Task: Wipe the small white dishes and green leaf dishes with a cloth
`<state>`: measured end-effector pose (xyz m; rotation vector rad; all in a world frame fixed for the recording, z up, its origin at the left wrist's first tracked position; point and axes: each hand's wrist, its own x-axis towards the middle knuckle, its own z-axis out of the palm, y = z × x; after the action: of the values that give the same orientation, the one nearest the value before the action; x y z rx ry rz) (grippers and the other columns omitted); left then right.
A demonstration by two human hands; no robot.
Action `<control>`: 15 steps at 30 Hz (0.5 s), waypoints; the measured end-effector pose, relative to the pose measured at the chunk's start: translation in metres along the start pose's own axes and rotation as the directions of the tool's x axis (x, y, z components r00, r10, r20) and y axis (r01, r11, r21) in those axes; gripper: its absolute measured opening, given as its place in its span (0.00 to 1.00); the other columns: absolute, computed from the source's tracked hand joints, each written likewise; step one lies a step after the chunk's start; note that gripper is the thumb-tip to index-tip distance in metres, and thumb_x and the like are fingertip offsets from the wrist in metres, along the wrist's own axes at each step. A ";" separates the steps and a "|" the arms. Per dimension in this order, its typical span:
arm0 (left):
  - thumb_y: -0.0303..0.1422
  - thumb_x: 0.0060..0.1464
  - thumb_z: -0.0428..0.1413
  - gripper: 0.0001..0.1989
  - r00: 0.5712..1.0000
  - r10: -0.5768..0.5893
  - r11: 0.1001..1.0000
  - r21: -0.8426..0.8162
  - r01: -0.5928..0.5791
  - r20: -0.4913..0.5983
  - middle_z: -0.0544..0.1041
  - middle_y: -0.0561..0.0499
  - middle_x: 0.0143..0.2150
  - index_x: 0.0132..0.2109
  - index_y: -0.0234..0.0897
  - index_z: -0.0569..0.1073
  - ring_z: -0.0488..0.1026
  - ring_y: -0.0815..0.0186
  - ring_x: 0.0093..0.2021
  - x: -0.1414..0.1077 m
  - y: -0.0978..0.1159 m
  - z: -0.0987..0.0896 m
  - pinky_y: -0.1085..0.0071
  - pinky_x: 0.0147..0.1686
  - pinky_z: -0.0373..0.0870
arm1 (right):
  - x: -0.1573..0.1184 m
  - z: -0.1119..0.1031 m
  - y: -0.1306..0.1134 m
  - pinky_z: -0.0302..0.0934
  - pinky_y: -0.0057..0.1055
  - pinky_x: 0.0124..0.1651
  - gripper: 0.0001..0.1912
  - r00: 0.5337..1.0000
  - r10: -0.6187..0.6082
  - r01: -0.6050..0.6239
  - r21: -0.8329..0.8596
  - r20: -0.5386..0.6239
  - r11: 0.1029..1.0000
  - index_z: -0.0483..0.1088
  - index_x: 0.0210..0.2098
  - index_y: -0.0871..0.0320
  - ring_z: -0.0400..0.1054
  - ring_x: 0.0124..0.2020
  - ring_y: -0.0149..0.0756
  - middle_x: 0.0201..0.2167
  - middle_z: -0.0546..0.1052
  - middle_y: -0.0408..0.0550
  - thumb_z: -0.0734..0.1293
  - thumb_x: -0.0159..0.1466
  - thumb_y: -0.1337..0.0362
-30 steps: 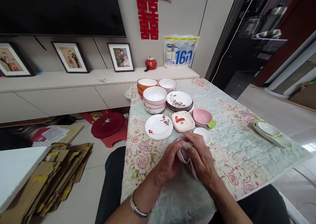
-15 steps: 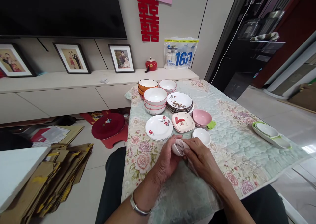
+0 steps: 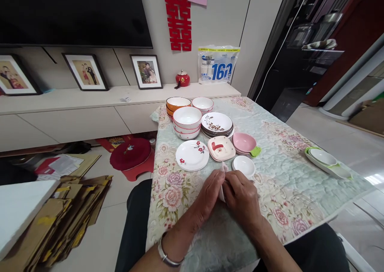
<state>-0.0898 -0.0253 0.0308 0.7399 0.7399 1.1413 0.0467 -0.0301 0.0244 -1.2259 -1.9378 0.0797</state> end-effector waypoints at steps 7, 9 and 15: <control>0.48 0.58 0.57 0.24 0.996 0.094 0.937 0.337 -0.091 0.007 0.76 0.44 0.48 0.53 0.36 0.71 0.72 0.57 0.44 0.002 0.000 0.009 0.63 0.47 0.66 | 0.008 -0.019 -0.001 0.60 0.28 0.31 0.08 0.911 0.160 -0.293 0.323 0.379 0.900 0.71 0.30 0.57 0.68 0.27 0.32 0.26 0.75 0.42 0.63 0.65 0.68; 0.48 0.59 0.55 0.21 0.998 0.062 0.961 0.269 -0.059 -0.002 0.76 0.44 0.49 0.51 0.37 0.73 0.72 0.57 0.45 0.003 -0.003 0.005 0.63 0.48 0.67 | 0.009 -0.021 -0.003 0.64 0.28 0.35 0.05 0.906 0.170 -0.339 0.427 0.386 0.838 0.74 0.36 0.56 0.72 0.32 0.34 0.30 0.78 0.42 0.65 0.64 0.69; 0.44 0.54 0.61 0.13 0.999 0.029 0.999 0.021 -0.030 0.016 0.77 0.48 0.39 0.39 0.38 0.75 0.71 0.58 0.47 0.011 -0.019 -0.001 0.65 0.51 0.66 | 0.001 0.003 -0.002 0.64 0.36 0.40 0.08 0.996 0.081 -0.085 0.160 0.030 0.984 0.73 0.38 0.57 0.71 0.36 0.40 0.33 0.78 0.49 0.62 0.67 0.68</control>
<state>-0.0779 -0.0199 0.0130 0.7794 0.7311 1.1545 0.0438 -0.0295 0.0237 -1.2021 -1.8608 0.2892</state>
